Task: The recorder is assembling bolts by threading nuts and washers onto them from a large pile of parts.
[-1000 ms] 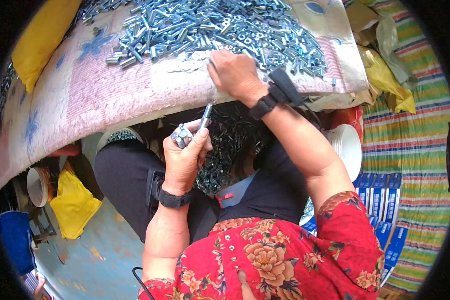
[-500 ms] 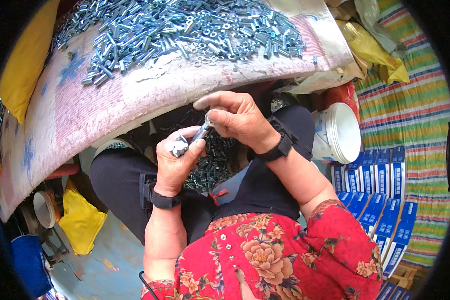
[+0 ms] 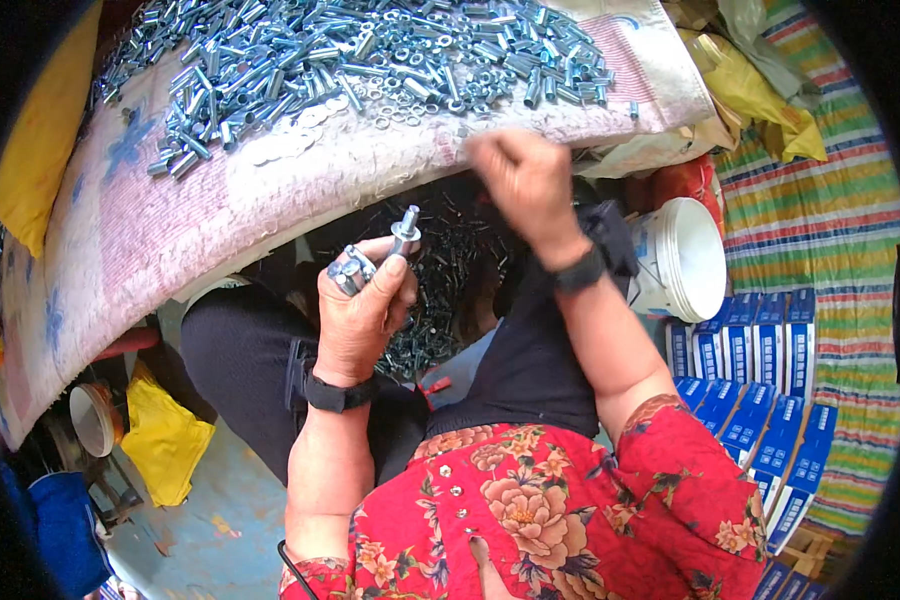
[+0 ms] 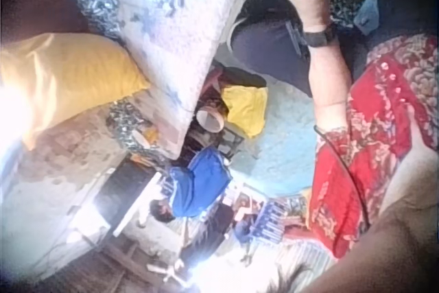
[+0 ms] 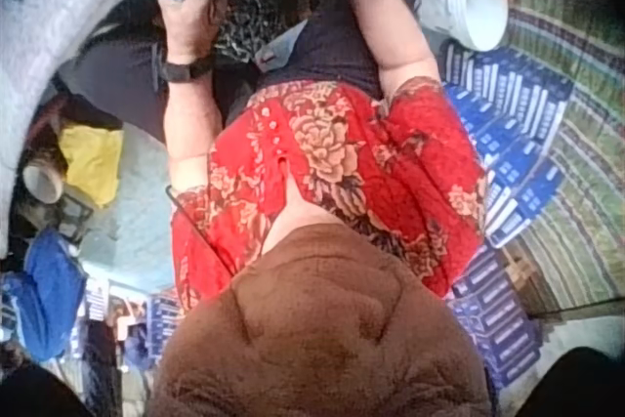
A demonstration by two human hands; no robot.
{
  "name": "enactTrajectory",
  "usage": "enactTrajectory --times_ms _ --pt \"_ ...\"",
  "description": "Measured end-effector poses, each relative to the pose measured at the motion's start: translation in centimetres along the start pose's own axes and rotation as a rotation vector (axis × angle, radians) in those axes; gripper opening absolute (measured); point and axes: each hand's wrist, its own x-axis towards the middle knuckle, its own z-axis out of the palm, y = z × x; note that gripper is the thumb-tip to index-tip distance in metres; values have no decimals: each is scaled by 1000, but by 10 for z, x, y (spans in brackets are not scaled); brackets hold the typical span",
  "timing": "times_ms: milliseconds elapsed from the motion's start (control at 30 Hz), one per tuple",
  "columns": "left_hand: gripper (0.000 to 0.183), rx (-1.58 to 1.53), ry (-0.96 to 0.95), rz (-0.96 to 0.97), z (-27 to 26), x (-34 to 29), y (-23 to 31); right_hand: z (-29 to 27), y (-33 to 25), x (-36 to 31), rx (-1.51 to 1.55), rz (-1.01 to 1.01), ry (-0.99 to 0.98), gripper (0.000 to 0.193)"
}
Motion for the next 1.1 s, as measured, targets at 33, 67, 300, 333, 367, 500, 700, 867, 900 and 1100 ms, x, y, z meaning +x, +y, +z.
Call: enactTrajectory --times_ms 33,67,300,333,367,500,700,867,900,1100 --pt "21 -3 -1 -2 1 0 0 -1 18 15 -167 33 82 24" --pt "21 24 4 -8 1 1 -1 0 36 26 -272 22 98 28" --pt "20 151 37 11 0 1 -1 10 56 55 -687 77 -102 31" --pt "20 151 47 4 0 0 -1 2 55 52 -506 25 -135 28" --pt "19 150 54 1 0 0 0 -4 51 50 -326 -26 -163 24" --pt "19 146 52 -12 -1 -3 2 -14 -13 9 596 133 -526 18" --pt "20 183 18 -16 -3 -9 3 -10 -29 -7 585 67 -705 18" --pt "20 198 -20 -3 -5 -12 6 -10 -33 -9 574 -19 -723 19" --pt "20 206 -26 0 -6 -13 6 -9 -34 -9 560 -26 -709 16" --pt "19 232 8 59 -5 -15 3 -1 -35 -12 199 -308 -551 14"
